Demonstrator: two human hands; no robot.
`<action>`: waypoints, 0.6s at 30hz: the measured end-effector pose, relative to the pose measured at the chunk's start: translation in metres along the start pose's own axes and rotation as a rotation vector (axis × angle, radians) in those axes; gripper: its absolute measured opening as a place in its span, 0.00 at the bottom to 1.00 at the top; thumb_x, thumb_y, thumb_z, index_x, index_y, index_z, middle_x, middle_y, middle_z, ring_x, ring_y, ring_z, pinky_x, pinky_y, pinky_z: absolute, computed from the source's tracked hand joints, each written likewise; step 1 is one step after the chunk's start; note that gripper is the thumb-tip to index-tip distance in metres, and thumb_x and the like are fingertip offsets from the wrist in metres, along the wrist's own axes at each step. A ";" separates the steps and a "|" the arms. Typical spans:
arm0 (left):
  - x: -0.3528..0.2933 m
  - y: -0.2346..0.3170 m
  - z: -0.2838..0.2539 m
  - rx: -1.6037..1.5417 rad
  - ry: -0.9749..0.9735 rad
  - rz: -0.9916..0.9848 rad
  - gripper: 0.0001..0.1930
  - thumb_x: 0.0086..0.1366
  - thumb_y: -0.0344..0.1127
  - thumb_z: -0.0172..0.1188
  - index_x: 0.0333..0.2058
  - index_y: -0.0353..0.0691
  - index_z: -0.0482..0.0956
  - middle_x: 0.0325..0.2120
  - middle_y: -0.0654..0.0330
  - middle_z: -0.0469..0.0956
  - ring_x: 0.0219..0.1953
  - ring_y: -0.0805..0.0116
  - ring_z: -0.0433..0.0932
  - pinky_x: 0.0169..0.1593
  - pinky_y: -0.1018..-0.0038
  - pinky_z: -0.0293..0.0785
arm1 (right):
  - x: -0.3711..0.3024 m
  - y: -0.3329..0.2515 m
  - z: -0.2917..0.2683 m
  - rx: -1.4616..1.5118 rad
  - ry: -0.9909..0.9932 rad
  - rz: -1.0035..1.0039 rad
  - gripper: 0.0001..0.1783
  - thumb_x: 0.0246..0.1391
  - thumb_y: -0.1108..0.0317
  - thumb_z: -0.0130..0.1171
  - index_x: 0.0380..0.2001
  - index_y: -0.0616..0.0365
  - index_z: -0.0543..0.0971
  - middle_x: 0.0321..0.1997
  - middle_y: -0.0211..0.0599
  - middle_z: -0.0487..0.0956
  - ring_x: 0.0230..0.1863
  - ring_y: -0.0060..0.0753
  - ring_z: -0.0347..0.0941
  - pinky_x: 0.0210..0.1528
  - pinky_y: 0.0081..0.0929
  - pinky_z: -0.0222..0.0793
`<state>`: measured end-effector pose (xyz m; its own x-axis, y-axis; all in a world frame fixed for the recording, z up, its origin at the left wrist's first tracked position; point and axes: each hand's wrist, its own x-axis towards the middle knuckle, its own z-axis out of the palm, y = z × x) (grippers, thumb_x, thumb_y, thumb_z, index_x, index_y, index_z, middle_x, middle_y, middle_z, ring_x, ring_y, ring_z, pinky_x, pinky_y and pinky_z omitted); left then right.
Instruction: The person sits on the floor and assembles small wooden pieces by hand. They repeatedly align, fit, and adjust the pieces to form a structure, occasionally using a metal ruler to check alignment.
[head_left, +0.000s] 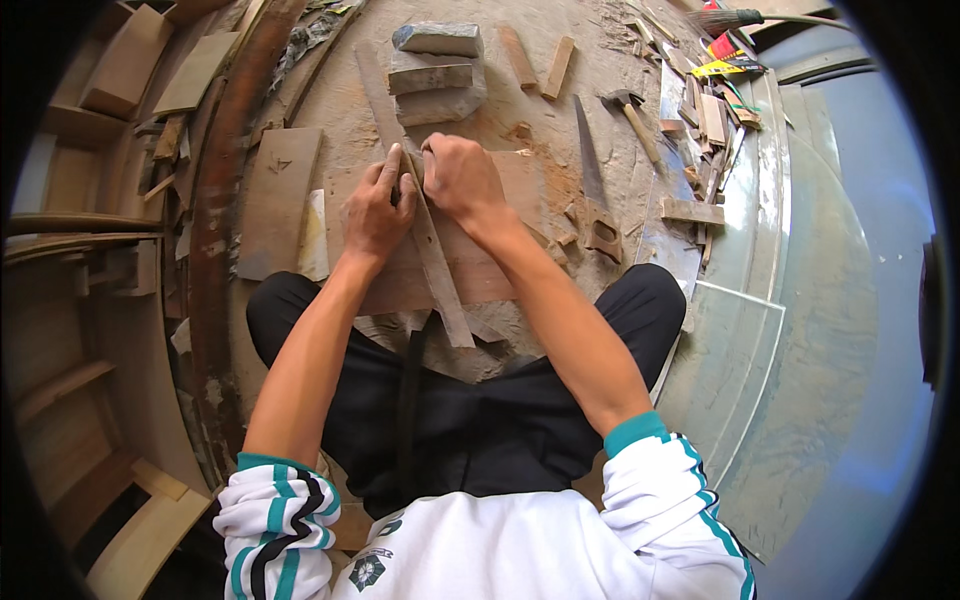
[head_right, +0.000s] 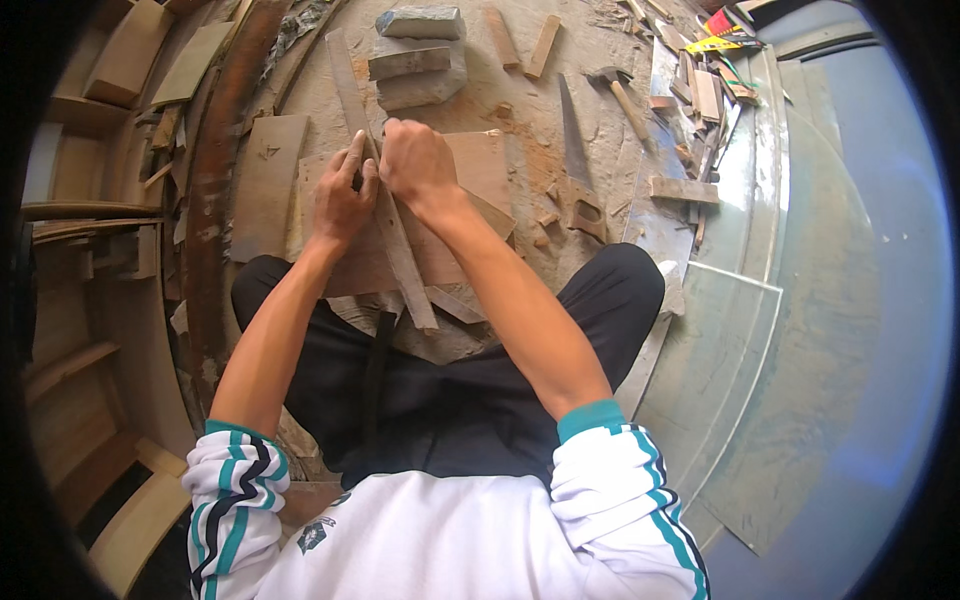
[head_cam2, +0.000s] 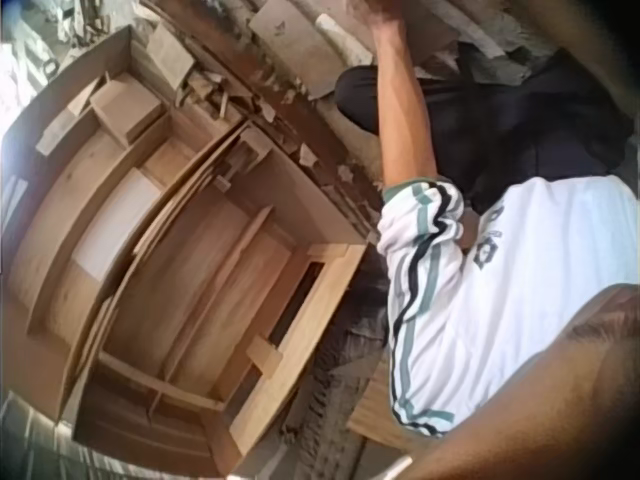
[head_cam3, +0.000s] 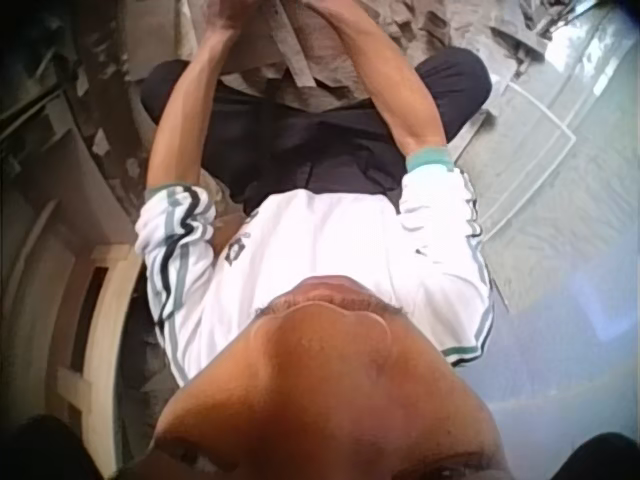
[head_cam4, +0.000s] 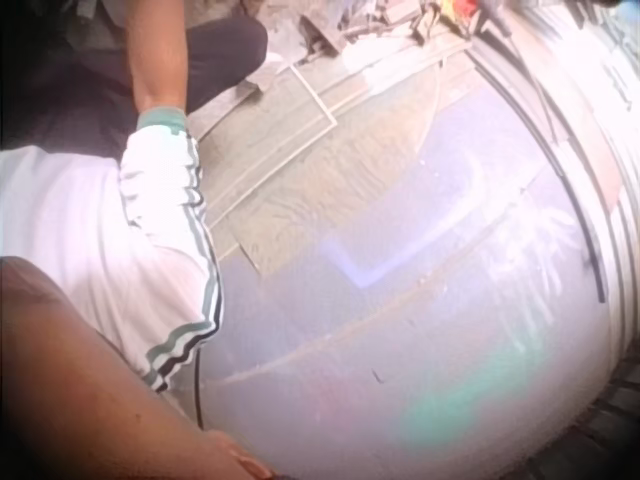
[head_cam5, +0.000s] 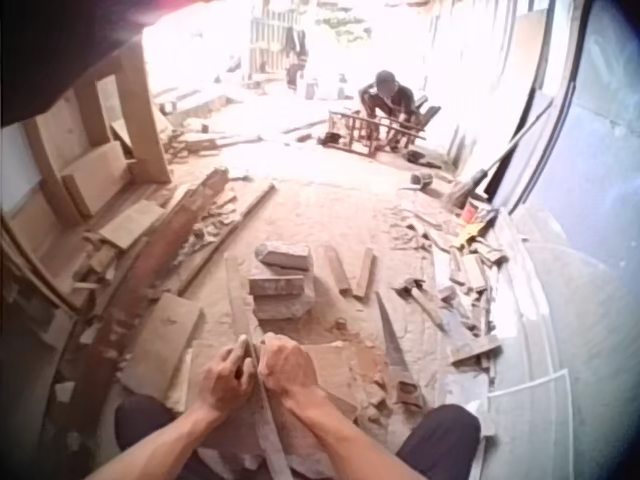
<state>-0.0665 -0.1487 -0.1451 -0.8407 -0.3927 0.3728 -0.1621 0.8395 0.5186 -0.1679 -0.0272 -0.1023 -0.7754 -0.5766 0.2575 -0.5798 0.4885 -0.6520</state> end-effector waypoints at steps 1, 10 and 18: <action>0.000 0.001 0.000 -0.002 0.001 0.009 0.24 0.70 0.43 0.56 0.63 0.48 0.76 0.45 0.58 0.83 0.38 0.52 0.85 0.41 0.59 0.81 | 0.010 0.003 0.002 -0.020 -0.025 0.010 0.10 0.60 0.67 0.56 0.33 0.62 0.83 0.33 0.58 0.83 0.38 0.62 0.81 0.43 0.50 0.77; 0.001 0.004 -0.007 -0.019 -0.015 0.005 0.24 0.68 0.42 0.58 0.62 0.47 0.75 0.43 0.57 0.82 0.37 0.53 0.84 0.41 0.60 0.81 | 0.037 -0.005 0.008 -0.179 -0.305 0.039 0.11 0.52 0.66 0.60 0.31 0.63 0.84 0.34 0.59 0.83 0.39 0.63 0.82 0.44 0.51 0.79; -0.001 0.002 -0.006 0.011 -0.027 -0.003 0.25 0.67 0.41 0.59 0.63 0.47 0.74 0.44 0.57 0.82 0.37 0.53 0.84 0.40 0.59 0.81 | 0.033 -0.022 0.005 -0.288 -0.323 -0.042 0.08 0.51 0.69 0.64 0.29 0.62 0.86 0.34 0.58 0.84 0.41 0.56 0.85 0.43 0.44 0.83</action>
<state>-0.0630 -0.1492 -0.1399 -0.8537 -0.3852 0.3504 -0.1701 0.8423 0.5115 -0.1794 -0.0601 -0.0830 -0.6579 -0.7530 0.0136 -0.6911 0.5964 -0.4082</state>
